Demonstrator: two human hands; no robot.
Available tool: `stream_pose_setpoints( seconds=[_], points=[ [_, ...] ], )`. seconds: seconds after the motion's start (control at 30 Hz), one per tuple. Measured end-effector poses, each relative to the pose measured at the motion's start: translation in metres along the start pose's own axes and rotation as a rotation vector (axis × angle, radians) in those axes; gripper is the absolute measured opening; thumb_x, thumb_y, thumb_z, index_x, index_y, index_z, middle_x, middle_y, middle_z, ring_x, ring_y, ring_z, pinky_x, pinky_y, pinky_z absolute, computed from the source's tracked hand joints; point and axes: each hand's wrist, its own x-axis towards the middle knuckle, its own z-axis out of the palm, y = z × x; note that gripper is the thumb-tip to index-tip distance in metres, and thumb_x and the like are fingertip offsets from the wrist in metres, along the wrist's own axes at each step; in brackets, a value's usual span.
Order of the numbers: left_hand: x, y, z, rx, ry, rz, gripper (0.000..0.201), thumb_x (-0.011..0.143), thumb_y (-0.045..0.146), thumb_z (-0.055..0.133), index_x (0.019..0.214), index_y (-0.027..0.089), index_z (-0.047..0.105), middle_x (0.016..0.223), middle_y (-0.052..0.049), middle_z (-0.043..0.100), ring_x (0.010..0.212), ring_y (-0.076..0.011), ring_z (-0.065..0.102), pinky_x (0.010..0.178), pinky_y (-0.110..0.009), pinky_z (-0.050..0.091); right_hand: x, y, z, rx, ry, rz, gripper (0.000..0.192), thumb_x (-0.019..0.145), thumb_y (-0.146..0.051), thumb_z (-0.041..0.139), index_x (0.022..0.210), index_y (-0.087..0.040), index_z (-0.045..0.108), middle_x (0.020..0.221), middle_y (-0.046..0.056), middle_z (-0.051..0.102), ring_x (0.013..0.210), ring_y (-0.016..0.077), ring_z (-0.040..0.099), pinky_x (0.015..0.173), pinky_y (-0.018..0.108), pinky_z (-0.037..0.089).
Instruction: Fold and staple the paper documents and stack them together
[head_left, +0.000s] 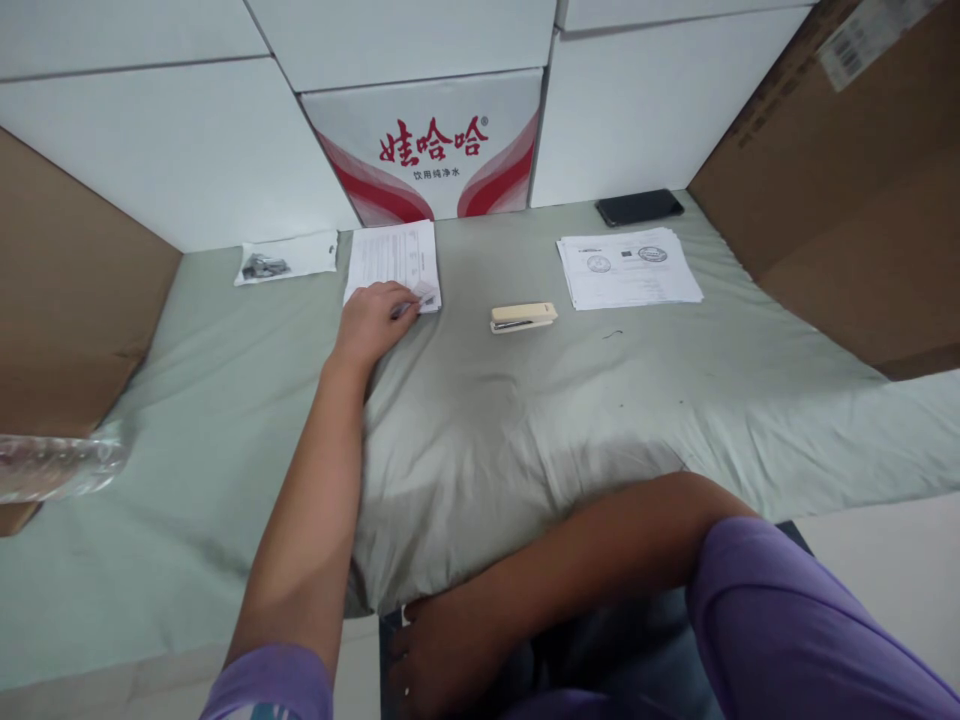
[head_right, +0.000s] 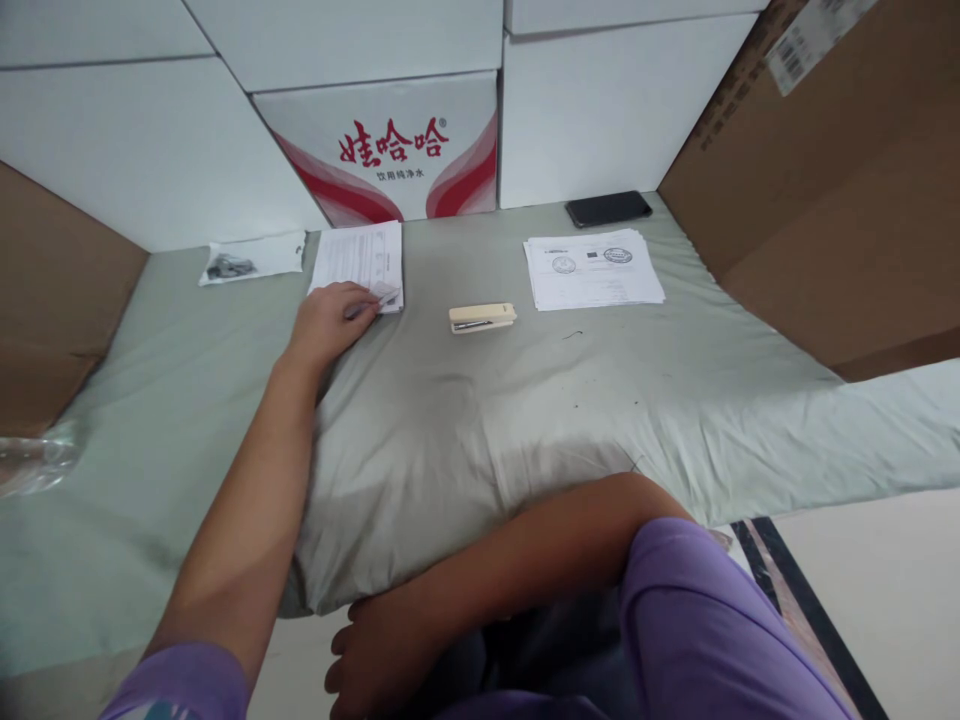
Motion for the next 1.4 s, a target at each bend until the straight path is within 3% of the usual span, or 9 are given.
stream_pose_setpoints(
  seconds=[0.17, 0.5, 0.7, 1.0, 1.13, 1.27, 1.33, 1.4],
  points=[
    [0.0, 0.006, 0.001, 0.078, 0.039, -0.061, 0.02, 0.091, 0.029, 0.052, 0.098, 0.024, 0.07, 0.109, -0.011, 0.073, 0.108, -0.0299, 0.063, 0.096, -0.044, 0.043, 0.001, 0.0, -0.002, -0.008, -0.006, -0.006, 0.018, 0.077, -0.023, 0.077, 0.08, -0.04, 0.08, 0.081, -0.009, 0.078, 0.069, 0.0154, 0.075, 0.04, 0.026, 0.045],
    [0.0, 0.005, 0.003, 0.145, 0.095, -0.046, 0.018, 0.089, 0.027, 0.053, 0.1, 0.025, 0.067, 0.107, -0.01, 0.073, 0.108, -0.0305, 0.063, 0.096, -0.045, 0.042, 0.002, 0.002, -0.005, 0.01, -0.043, -0.014, 0.018, 0.078, -0.023, 0.077, 0.081, -0.04, 0.08, 0.083, -0.009, 0.078, 0.071, 0.0147, 0.075, 0.04, 0.025, 0.041],
    [0.0, 0.004, 0.001, 0.102, 0.183, -0.086, 0.019, 0.093, 0.028, 0.051, 0.102, 0.028, 0.068, 0.102, -0.01, 0.074, 0.102, -0.03, 0.067, 0.097, -0.046, 0.042, 0.001, 0.002, -0.004, -0.045, 0.015, -0.033, 0.016, 0.076, -0.026, 0.078, 0.08, -0.041, 0.08, 0.082, -0.009, 0.078, 0.069, 0.0154, 0.075, 0.039, 0.025, 0.041],
    [-0.001, 0.004, -0.007, 0.042, 0.291, -0.136, 0.021, 0.097, 0.03, 0.05, 0.113, 0.028, 0.063, 0.105, -0.009, 0.072, 0.103, -0.0282, 0.066, 0.097, -0.044, 0.044, 0.001, 0.002, -0.022, -0.037, -0.019, -0.035, 0.019, 0.078, -0.022, 0.075, 0.078, -0.041, 0.08, 0.084, -0.008, 0.079, 0.071, 0.0139, 0.075, 0.044, 0.024, 0.047],
    [-0.001, 0.011, -0.017, -0.054, 0.409, -0.129, 0.029, 0.101, 0.029, 0.044, 0.127, 0.024, 0.056, 0.119, -0.01, 0.068, 0.11, -0.0258, 0.064, 0.1, -0.042, 0.045, 0.001, -0.002, -0.039, -0.053, -0.02, -0.12, 0.02, 0.081, -0.023, 0.072, 0.08, -0.041, 0.079, 0.092, -0.008, 0.079, 0.076, 0.013, 0.076, 0.05, 0.025, 0.052],
    [0.001, 0.021, -0.041, -0.138, 0.567, -0.034, 0.031, 0.103, 0.027, 0.042, 0.129, 0.015, 0.052, 0.113, -0.009, 0.064, 0.108, -0.0219, 0.062, 0.099, -0.039, 0.045, -0.001, 0.003, -0.074, -0.109, 0.066, -0.152, 0.022, 0.09, -0.022, 0.062, 0.089, -0.035, 0.08, 0.104, -0.004, 0.078, 0.089, 0.0129, 0.073, 0.064, 0.027, 0.054],
    [0.003, 0.03, -0.057, -0.21, 0.693, 0.044, 0.03, 0.102, 0.025, 0.044, 0.127, 0.012, 0.053, 0.106, -0.008, 0.062, 0.101, -0.0192, 0.061, 0.095, -0.037, 0.046, -0.01, 0.012, -0.097, -0.146, 0.17, -0.03, 0.027, 0.098, -0.026, 0.052, 0.104, -0.029, 0.077, 0.112, 0.0, 0.076, 0.097, 0.0158, 0.069, 0.075, 0.031, 0.054],
    [0.004, 0.046, -0.071, -0.328, 0.83, 0.129, 0.028, 0.099, 0.022, 0.046, 0.124, 0.01, 0.054, 0.106, -0.008, 0.059, 0.098, -0.0169, 0.058, 0.093, -0.034, 0.046, -0.03, 0.025, -0.121, -0.165, 0.34, 0.23, 0.031, 0.102, -0.031, 0.046, 0.119, -0.021, 0.069, 0.12, 0.007, 0.07, 0.109, 0.0199, 0.063, 0.089, 0.035, 0.053]
  ],
)
